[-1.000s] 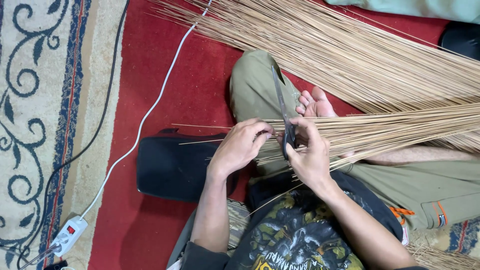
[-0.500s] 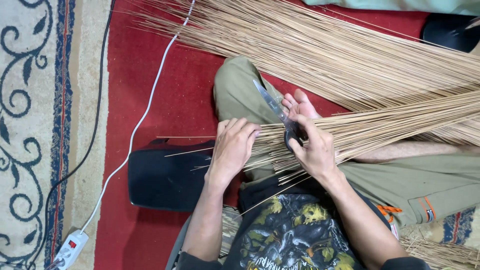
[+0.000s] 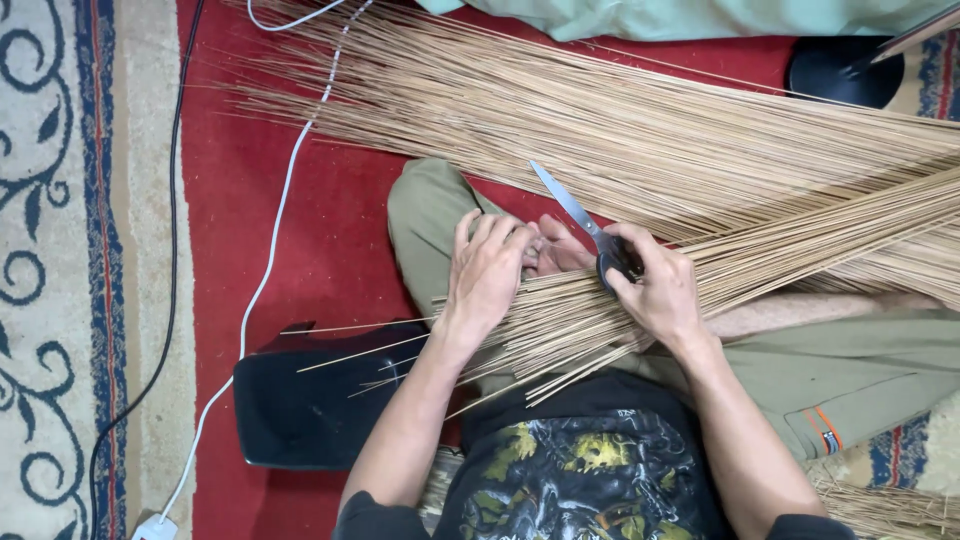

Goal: Cutting bundles of thin wooden sticks to a uniform length using scissors while sitting on the floor.

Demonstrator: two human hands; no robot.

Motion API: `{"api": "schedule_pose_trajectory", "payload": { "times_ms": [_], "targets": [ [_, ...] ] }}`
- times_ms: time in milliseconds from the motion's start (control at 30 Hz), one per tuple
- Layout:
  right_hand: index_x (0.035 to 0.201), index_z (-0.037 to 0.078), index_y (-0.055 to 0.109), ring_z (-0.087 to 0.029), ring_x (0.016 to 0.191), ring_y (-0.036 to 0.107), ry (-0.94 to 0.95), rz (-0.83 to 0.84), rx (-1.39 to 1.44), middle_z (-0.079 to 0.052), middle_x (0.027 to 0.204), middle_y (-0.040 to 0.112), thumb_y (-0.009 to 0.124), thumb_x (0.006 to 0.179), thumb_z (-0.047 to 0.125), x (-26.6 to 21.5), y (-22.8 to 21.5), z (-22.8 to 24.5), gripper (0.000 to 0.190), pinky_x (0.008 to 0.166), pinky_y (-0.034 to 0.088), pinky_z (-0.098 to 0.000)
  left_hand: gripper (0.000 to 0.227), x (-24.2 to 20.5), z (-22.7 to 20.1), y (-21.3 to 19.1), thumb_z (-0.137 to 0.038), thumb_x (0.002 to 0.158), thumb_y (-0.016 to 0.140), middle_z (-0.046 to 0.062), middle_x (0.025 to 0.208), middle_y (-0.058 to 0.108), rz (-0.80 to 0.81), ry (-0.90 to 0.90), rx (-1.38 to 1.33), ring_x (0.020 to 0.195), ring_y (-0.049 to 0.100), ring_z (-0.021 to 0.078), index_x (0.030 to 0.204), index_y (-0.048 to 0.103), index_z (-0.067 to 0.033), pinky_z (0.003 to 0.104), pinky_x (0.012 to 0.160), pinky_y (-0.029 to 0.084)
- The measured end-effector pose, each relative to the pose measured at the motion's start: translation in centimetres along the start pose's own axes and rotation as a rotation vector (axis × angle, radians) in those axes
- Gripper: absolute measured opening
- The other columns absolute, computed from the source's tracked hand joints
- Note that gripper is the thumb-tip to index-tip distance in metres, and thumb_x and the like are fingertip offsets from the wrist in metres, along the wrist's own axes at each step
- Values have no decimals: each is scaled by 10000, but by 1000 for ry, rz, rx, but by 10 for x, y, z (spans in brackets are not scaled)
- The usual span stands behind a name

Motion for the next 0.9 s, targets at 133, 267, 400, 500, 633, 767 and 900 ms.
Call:
{"api": "schedule_pose_trajectory", "payload": {
  "times_ms": [133,267,400,500,633,767,900],
  "targets": [
    [1283,205,691,-323,799,747,49,19,-16,-104,839,737,815,739,58,3,1,-33,577,702,595,-439,52,18,8,30,-224,973,627,-26,937,620,64,-31,-38,1050,615,175,995,673,-216,452,1117,371],
    [1269,222,695,-327,790,743,72,34,-62,-100,821,731,827,717,88,9,-1,-47,583,691,589,-465,47,25,15,56,-225,953,660,-16,941,624,106,-34,-59,1040,618,184,991,675,-203,448,1109,376],
    [1264,200,688,-364,812,742,144,101,-4,-135,836,740,806,722,68,12,-3,-52,570,704,583,-489,34,27,17,55,-240,915,689,-25,903,633,261,-28,-139,989,637,190,934,667,-222,428,1034,431],
    [1249,190,693,-363,799,743,172,120,42,-133,830,746,802,712,53,17,-3,-43,565,704,589,-474,59,30,23,49,-250,911,694,-6,903,636,363,-13,-169,968,643,216,928,655,-209,425,965,469],
    [1244,200,700,-346,804,747,206,141,63,-117,832,754,798,713,61,21,-2,-37,557,698,589,-464,56,45,23,36,-239,892,704,1,898,643,390,26,-87,953,639,225,917,668,-204,418,934,469],
    [1251,199,694,-342,803,739,241,161,12,-115,842,739,802,718,77,27,5,-53,557,712,585,-464,56,54,35,67,-244,899,706,6,889,631,367,50,-72,955,627,227,915,675,-201,422,941,464],
    [1250,223,684,-340,835,742,307,225,-25,-91,853,746,784,749,106,29,15,-75,523,718,569,-490,48,57,45,102,-241,916,681,14,930,632,391,0,-123,1008,617,242,945,672,-204,432,962,446]
  ]
}}
Point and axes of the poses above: each hand's wrist, its own x-axis towards the middle knuckle, its own y-axis out of the palm, z = x × y, the point moved 6 cm from there along x, towards the middle knuckle
